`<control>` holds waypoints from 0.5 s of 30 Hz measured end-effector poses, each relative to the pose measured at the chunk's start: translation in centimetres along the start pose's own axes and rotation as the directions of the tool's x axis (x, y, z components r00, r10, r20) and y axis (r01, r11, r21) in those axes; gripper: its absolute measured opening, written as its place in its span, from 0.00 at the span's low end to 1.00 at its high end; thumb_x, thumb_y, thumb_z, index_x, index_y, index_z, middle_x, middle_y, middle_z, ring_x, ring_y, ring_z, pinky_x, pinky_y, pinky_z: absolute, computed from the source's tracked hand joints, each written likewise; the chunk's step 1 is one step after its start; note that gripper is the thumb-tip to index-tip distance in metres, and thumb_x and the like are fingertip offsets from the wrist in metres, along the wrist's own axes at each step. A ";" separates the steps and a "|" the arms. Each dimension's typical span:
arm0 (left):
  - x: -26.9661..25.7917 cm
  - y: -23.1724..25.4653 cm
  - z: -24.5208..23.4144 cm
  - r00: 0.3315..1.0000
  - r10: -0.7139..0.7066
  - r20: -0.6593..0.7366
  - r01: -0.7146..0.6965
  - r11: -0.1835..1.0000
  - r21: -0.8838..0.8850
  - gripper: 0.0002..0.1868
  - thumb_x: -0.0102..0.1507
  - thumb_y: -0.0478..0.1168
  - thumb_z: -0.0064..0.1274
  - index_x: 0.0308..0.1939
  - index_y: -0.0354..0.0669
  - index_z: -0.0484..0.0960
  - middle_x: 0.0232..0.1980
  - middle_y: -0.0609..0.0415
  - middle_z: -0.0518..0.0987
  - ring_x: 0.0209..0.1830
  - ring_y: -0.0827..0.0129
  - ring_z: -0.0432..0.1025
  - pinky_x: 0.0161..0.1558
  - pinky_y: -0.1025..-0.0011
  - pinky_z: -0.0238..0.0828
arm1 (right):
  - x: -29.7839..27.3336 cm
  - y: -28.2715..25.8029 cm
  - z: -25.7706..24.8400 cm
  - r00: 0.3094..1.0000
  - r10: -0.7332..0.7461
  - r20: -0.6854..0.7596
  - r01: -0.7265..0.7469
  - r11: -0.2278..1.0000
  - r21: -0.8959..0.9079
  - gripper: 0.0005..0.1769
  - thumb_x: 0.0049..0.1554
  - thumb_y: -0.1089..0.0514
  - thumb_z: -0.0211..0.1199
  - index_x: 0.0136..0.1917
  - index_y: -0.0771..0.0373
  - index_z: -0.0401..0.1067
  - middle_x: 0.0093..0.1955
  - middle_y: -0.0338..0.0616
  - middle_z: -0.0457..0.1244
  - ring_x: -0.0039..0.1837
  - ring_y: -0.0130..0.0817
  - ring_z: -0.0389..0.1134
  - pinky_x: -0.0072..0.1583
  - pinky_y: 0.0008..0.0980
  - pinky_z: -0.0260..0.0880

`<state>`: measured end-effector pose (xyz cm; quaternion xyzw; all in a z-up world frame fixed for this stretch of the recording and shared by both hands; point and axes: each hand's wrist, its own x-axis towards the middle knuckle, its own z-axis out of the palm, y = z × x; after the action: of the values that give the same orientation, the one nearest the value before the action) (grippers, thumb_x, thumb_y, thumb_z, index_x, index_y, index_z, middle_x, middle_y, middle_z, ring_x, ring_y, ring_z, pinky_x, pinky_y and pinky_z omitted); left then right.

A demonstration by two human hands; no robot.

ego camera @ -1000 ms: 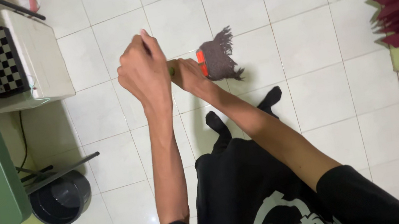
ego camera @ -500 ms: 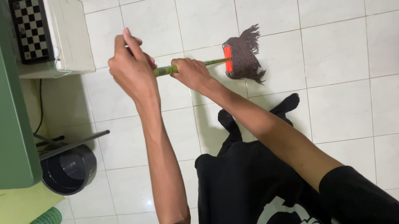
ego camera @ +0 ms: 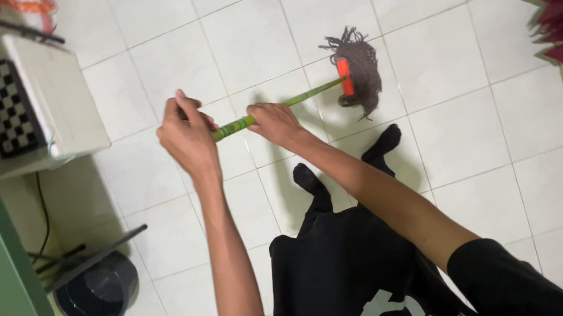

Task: The person dips a mop into a bucket, wrings it out by hand, and then mops the tiled floor in a room.

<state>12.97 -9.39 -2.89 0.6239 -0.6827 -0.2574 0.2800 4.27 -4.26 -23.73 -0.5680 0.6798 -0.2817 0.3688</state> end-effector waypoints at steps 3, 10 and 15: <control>-0.9 -0.9 3.6 0.993 0.114 0.007 -0.114 0.985 0.128 0.23 0.73 0.45 0.44 0.28 0.35 0.81 0.19 0.51 0.79 0.18 0.65 0.75 0.26 0.64 0.70 | -0.9 4.1 -0.2 0.997 0.071 -0.013 -0.071 0.997 -0.016 0.10 0.54 0.58 0.68 0.46 0.63 0.70 0.49 0.53 0.67 0.55 0.54 0.68 0.57 0.51 0.67; -6.3 -1.3 13.1 0.937 0.188 0.295 -0.255 0.944 0.207 0.17 0.68 0.42 0.49 0.28 0.35 0.79 0.24 0.40 0.78 0.21 0.45 0.74 0.28 0.55 0.69 | -5.0 16.6 -0.7 0.970 0.217 -0.111 -0.226 0.971 -0.074 0.10 0.55 0.59 0.68 0.47 0.64 0.70 0.55 0.55 0.67 0.70 0.57 0.61 0.70 0.48 0.62; -10.6 0.0 18.3 0.851 0.321 0.415 -0.381 0.922 0.068 0.15 0.67 0.41 0.51 0.29 0.35 0.79 0.28 0.39 0.79 0.25 0.44 0.74 0.29 0.54 0.70 | -9.3 24.2 -1.3 0.928 0.330 -0.173 -0.337 0.941 -0.008 0.17 0.54 0.64 0.67 0.56 0.63 0.67 0.69 0.52 0.59 0.80 0.54 0.49 0.78 0.44 0.52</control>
<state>0.76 1.23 -16.55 0.4422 -0.8447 -0.2712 0.1314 -9.73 9.51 -40.70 -0.4250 0.8005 -0.2492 0.3413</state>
